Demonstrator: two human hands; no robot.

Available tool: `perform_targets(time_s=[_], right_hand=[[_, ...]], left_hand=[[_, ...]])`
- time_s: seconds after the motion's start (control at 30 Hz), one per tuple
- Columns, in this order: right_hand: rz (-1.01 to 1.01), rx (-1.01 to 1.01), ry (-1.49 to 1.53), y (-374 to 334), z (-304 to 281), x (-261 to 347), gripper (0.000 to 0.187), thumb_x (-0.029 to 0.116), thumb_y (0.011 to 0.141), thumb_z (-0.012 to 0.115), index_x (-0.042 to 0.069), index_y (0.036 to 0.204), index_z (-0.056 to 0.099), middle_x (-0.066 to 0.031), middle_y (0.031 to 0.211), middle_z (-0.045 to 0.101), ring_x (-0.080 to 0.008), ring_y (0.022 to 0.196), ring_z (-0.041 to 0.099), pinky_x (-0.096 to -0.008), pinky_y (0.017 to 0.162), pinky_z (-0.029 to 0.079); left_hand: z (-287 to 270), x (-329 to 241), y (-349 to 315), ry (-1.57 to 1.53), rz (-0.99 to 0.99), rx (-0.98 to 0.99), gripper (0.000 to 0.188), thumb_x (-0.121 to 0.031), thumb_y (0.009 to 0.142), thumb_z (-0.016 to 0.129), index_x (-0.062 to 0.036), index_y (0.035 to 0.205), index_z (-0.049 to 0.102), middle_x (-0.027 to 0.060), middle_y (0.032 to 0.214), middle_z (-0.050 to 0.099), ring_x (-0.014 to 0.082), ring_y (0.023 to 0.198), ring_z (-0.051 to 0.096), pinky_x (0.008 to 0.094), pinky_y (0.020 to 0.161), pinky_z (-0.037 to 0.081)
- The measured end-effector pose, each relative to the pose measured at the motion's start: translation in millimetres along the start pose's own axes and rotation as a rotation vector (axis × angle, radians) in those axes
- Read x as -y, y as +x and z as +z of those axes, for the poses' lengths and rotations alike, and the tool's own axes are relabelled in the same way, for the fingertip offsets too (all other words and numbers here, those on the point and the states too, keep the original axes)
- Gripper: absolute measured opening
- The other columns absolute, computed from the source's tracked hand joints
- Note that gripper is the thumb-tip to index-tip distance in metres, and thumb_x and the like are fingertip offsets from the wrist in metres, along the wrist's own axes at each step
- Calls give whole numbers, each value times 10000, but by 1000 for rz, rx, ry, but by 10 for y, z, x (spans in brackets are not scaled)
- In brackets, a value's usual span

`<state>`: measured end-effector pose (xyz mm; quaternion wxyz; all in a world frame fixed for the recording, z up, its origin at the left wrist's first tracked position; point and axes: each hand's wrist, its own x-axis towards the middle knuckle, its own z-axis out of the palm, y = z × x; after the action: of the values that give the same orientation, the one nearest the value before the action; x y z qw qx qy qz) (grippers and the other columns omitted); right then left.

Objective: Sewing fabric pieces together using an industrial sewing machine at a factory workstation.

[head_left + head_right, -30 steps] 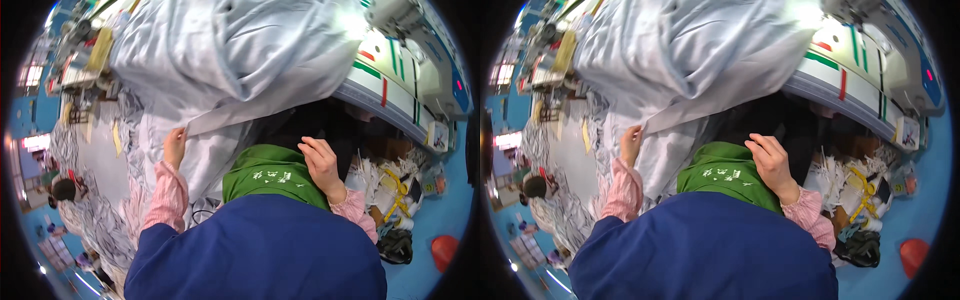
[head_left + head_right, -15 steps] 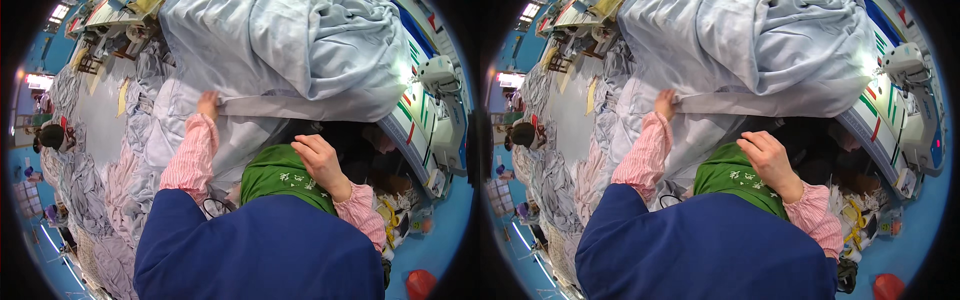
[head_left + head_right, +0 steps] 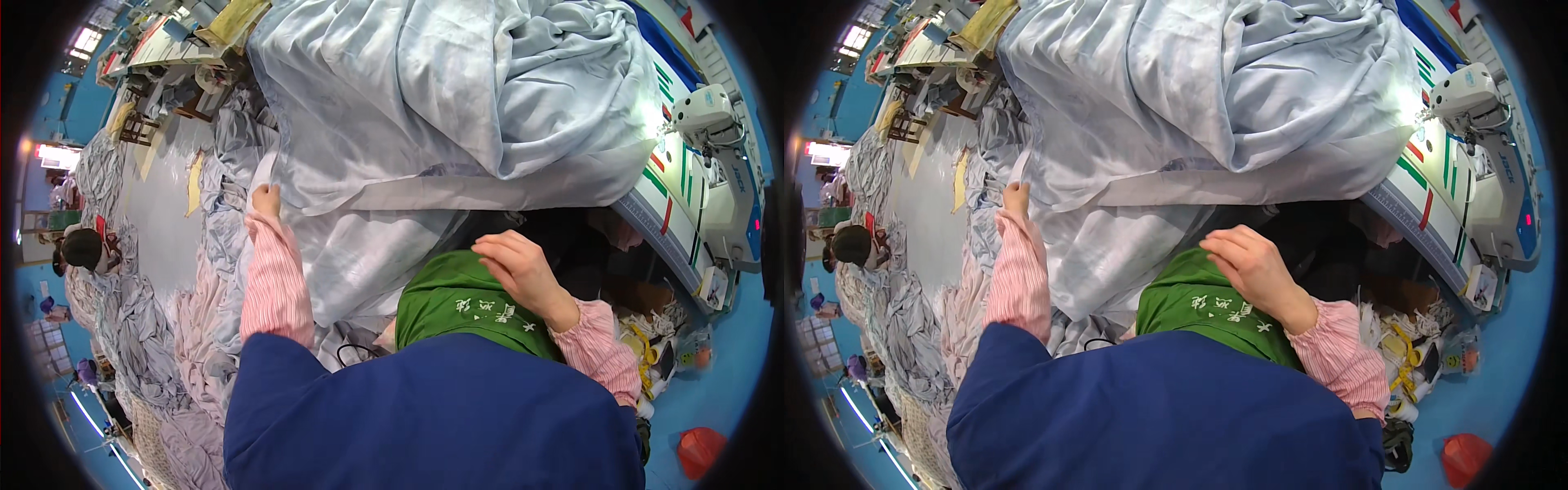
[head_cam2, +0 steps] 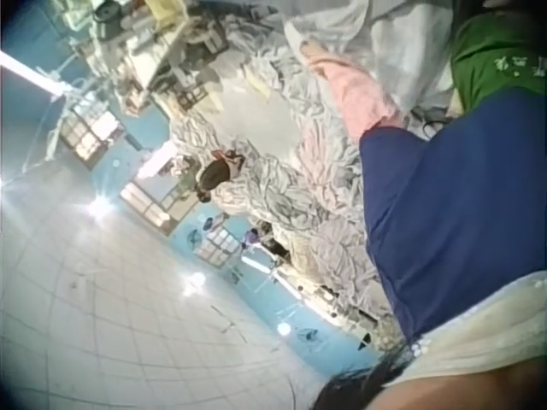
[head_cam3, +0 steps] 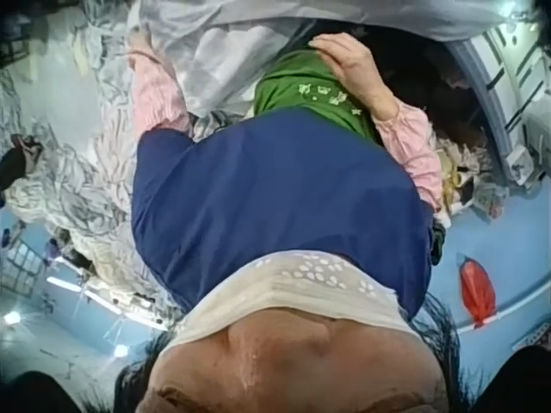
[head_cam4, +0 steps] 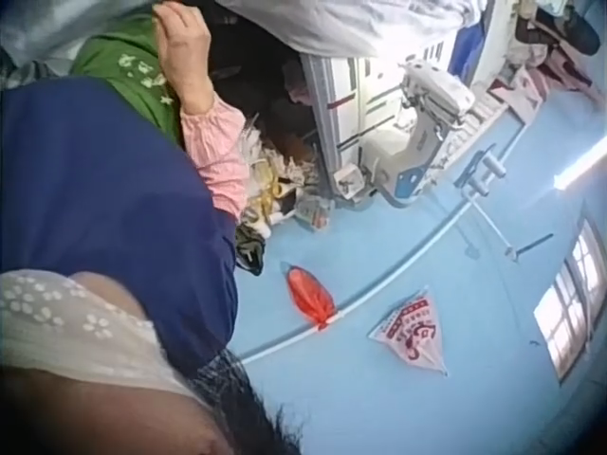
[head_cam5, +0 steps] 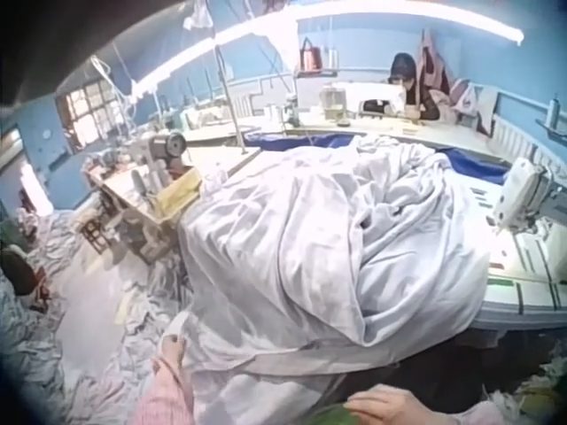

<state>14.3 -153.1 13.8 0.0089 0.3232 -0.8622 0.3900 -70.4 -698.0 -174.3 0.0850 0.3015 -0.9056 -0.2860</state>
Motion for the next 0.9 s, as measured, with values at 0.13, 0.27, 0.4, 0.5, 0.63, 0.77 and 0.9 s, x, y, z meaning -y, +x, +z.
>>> perform_targets(time_s=[0.13,0.27,0.4,0.5,0.63,0.77,0.9], right_hand=[[389,103,448,551,163,94,267,121,884,679,-27,1107,675,-137,959,706,-191,804,674,-277,744,514],[533,33,555,1170,423,201,421,303,865,704,-23,1131,677,-175,997,718,-248,863,695,-312,792,526],[573,214,272,1223,360,106,321,227,851,660,-23,1049,692,-248,874,696,-348,826,701,-381,740,529],[363,7,241,912,177,30,167,82,872,601,-31,969,677,-224,776,665,-374,726,664,-411,669,503],[293,-116,207,594,22,64,142,50,873,603,-38,963,669,-221,806,663,-384,715,645,-400,667,500],[288,-149,167,335,-150,121,131,32,875,593,-44,964,653,-220,831,652,-386,740,634,-404,673,494],[343,-259,237,51,-357,61,126,17,878,594,-54,975,630,-199,800,635,-339,715,622,-377,657,482]], left_hand=[[-240,-1388,-1072,-119,453,-10,202,-188,825,663,-6,911,679,196,777,671,349,681,655,424,654,504],[-279,-2356,-2182,-233,783,174,106,-104,815,675,-26,872,630,164,819,635,363,754,620,450,657,495],[-363,-2751,-2453,-251,1041,461,177,-46,794,678,-24,966,641,146,907,637,347,820,620,431,705,499],[-540,-2873,-2052,-297,1204,357,262,-34,797,672,-49,1058,659,127,976,653,328,911,631,411,785,503],[-533,-3294,-1054,252,1401,448,604,33,769,663,-89,1345,532,100,1419,487,349,1356,390,451,1105,342],[-359,-3717,-657,374,1542,775,454,-55,822,672,-88,1268,593,104,1342,531,327,1324,419,433,1100,333],[-420,-3945,-527,513,1350,1084,269,-88,839,668,-37,1103,657,121,1107,612,320,1131,546,404,998,413]])
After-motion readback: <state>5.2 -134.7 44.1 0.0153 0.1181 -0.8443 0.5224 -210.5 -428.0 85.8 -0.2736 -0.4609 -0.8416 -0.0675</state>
